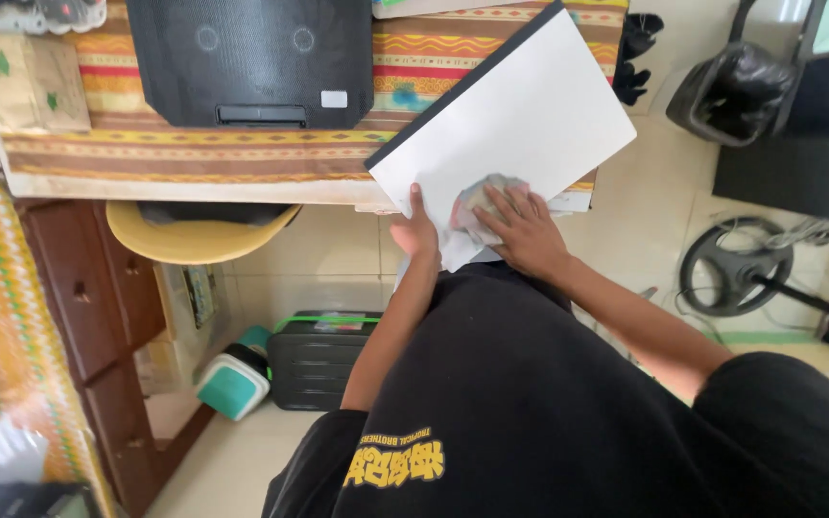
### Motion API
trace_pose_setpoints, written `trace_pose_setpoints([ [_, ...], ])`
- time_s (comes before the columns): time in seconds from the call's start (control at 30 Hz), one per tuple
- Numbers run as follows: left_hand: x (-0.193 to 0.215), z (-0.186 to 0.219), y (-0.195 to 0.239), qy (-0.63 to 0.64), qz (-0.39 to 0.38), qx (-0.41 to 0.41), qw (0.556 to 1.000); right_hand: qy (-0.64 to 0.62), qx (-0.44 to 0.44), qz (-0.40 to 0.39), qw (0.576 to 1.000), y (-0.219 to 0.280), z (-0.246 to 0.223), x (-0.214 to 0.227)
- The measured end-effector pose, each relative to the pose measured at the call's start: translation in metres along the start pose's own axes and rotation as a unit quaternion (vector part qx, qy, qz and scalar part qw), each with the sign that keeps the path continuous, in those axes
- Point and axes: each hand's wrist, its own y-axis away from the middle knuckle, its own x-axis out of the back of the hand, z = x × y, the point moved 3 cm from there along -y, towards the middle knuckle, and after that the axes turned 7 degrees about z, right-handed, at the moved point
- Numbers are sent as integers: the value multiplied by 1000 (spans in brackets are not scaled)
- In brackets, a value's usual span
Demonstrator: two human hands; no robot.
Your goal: The person wipes the surface of a white board with a cloth. After cleaning, the person picks up the board and places it into a white plastic file organizer on the floor.
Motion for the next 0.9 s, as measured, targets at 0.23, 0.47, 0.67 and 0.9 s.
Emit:
trace_pose_setpoints([
  [0.23,-4,-13,-2,-68,84,-130,986,-15,139,58,988,-132,11,45],
  [0.47,3,19,25,-40,122,-125,984,29,108,116,987,-124,23,24],
  [0.67,3,22,27,-49,109,-97,988,54,190,-44,979,2,52,18],
  [0.9,0,25,30,-68,118,-116,984,33,198,-32,979,-63,79,48],
])
